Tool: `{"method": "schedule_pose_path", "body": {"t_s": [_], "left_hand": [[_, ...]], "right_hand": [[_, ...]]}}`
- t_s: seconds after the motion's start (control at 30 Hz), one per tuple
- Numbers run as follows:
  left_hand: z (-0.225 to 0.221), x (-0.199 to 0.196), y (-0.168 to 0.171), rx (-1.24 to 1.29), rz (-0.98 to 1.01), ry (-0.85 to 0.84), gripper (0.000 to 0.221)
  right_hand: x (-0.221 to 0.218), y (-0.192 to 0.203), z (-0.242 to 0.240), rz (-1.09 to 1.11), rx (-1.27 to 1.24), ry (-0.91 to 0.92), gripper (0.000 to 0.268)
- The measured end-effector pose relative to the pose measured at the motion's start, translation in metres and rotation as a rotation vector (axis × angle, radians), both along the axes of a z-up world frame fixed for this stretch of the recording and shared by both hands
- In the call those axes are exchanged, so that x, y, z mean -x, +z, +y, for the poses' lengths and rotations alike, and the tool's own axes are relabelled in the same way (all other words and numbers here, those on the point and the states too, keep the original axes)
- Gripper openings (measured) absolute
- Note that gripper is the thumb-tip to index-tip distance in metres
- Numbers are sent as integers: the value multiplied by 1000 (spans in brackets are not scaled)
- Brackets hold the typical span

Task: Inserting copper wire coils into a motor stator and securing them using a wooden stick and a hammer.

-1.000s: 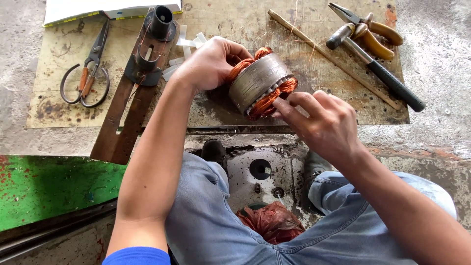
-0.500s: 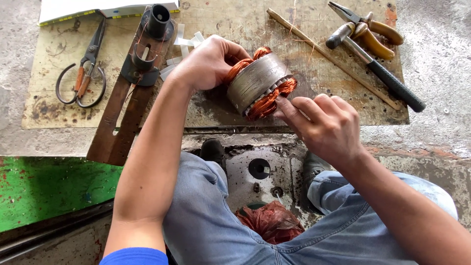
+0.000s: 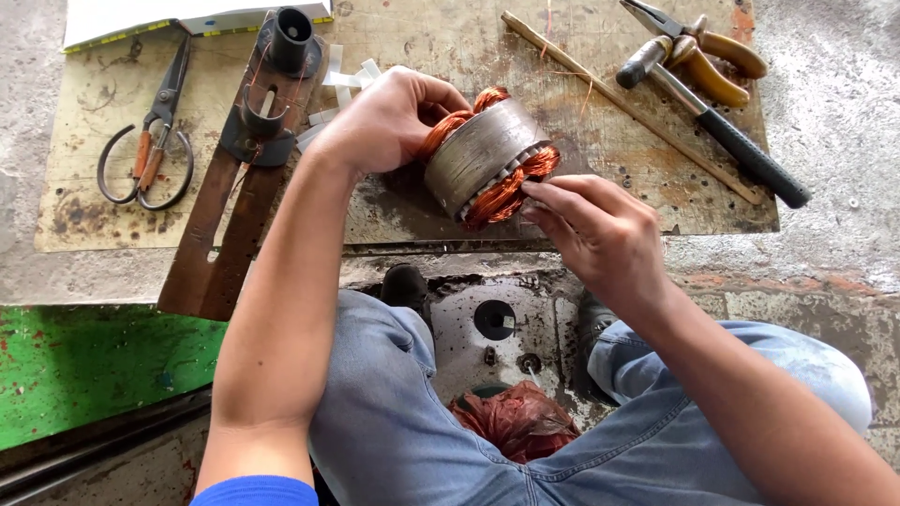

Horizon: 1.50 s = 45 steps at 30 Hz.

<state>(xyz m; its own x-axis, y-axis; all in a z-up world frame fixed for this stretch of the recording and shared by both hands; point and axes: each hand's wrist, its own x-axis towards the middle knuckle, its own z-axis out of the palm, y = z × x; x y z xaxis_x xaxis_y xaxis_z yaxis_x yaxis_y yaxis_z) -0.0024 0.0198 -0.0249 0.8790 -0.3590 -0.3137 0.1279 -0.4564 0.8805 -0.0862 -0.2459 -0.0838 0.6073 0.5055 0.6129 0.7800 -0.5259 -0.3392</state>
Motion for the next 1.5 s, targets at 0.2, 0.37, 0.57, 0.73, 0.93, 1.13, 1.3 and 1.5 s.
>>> {"method": "schedule_pose_path", "body": {"t_s": [0.2,0.37,0.57,0.73,0.93,1.13,1.3,1.5], "left_hand": [[-1,4,10,-62,13,6,17],[-1,6,13,-65,30,17,16],[-1,-4,12,-75,-33,-119,54],[-13,-12,21,-253,-164,-285,93],[-20,-26,7,-352,-302,-410,63],[-28,-21,22,-398,-157,-366,44],[-23,-21,20,-366,-110,-349,24],[-17,-26,14,-328,-202,-402,22]], "right_hand": [[5,1,8,71,-90,-20,30],[9,6,10,223,-151,-91,33],[9,12,15,311,-139,-109,33],[8,3,14,232,-114,-99,30],[7,-1,14,147,-118,-99,25],[6,-15,6,-1,-11,-44,31],[12,-2,10,-87,54,-31,30],[17,10,10,-241,198,-92,25]]}}
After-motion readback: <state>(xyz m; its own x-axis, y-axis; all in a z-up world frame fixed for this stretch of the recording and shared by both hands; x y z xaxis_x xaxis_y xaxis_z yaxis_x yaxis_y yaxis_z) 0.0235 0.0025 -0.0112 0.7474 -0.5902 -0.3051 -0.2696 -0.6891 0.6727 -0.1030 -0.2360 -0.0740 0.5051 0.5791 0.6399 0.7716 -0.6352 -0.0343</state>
